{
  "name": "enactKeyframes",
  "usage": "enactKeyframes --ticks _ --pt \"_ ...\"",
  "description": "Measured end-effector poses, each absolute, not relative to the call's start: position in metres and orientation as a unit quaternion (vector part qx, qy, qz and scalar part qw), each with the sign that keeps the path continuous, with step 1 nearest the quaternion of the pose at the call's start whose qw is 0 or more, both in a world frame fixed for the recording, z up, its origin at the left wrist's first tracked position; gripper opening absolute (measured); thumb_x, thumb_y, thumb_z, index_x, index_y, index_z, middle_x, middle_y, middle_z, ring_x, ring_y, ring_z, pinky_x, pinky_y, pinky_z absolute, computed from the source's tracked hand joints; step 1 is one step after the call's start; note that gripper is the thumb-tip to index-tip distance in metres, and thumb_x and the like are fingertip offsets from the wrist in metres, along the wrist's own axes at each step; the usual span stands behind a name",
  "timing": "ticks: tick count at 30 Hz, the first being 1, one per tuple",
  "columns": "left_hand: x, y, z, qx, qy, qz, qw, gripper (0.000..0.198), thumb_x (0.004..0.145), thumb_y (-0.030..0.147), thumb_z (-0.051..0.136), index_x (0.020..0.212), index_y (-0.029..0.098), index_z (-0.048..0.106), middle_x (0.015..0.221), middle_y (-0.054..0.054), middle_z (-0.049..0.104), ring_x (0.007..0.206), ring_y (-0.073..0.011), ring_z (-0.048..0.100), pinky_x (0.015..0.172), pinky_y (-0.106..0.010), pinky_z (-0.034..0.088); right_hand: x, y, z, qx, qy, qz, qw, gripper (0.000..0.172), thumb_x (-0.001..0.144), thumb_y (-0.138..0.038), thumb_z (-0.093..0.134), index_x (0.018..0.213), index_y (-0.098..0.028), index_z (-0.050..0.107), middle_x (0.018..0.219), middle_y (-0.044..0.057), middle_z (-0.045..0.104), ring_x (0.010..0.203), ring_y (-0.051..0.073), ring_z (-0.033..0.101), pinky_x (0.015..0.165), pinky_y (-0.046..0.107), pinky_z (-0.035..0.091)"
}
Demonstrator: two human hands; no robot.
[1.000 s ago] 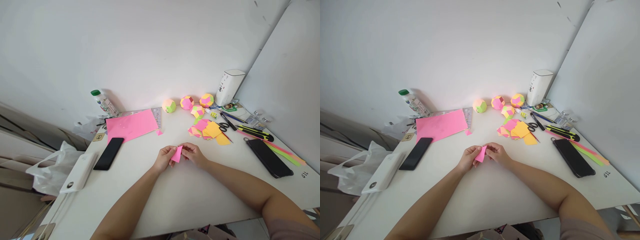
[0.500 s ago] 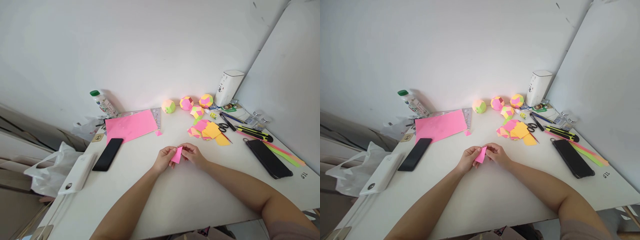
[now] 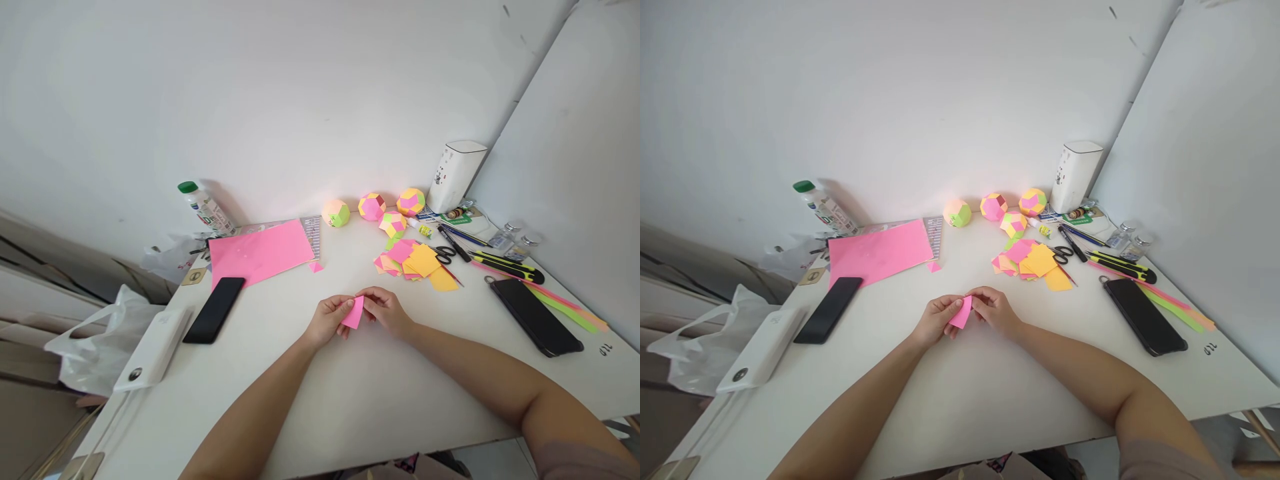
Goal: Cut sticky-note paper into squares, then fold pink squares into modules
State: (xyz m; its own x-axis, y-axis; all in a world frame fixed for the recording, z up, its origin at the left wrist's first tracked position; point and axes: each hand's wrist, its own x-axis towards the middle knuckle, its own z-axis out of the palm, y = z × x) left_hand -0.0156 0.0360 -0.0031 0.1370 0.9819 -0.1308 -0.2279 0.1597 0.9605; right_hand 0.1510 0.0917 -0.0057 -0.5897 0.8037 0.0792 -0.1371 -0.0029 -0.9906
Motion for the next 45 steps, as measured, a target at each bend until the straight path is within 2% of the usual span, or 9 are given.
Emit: enactKeyframes --ticks 12,29,45 --pt "-0.0161 0.0354 0.0008 0.435 0.451 0.472 0.621 0.04 0.081 0.047 0.062 0.095 0.01 0.066 0.035 0.008 0.045 0.031 -0.0085 0.045 0.036 -0.019 0.034 0.1507 0.0911 -0.0047 -0.287 -0.608 0.647 0.359 0.013 0.083 -0.03 0.059 0.087 -0.019 0.062 0.064 -0.003 0.053 0.052 0.009 0.047 0.049 0.024 0.04" --pt "-0.0145 0.0355 -0.0015 0.444 0.461 0.481 0.6 0.04 0.081 0.049 0.06 0.088 0.011 0.067 0.035 0.007 0.045 0.03 -0.0081 0.044 0.036 -0.02 0.035 0.1514 0.0901 -0.0025 -0.281 -0.614 0.647 0.355 0.021 0.084 -0.039 0.058 0.09 -0.019 0.063 0.063 -0.003 0.051 0.053 0.01 0.047 0.05 0.025 0.04" --pt "-0.0074 0.032 -0.0051 0.436 0.498 0.502 0.556 0.04 0.081 0.05 0.059 0.09 0.012 0.064 0.035 0.008 0.044 0.032 -0.009 0.045 0.036 -0.02 0.035 0.1514 0.0921 -0.0027 -0.288 -0.578 0.676 0.355 0.021 0.082 -0.037 0.058 0.086 -0.018 0.065 0.056 -0.003 0.051 0.052 0.011 0.047 0.052 0.026 0.04"
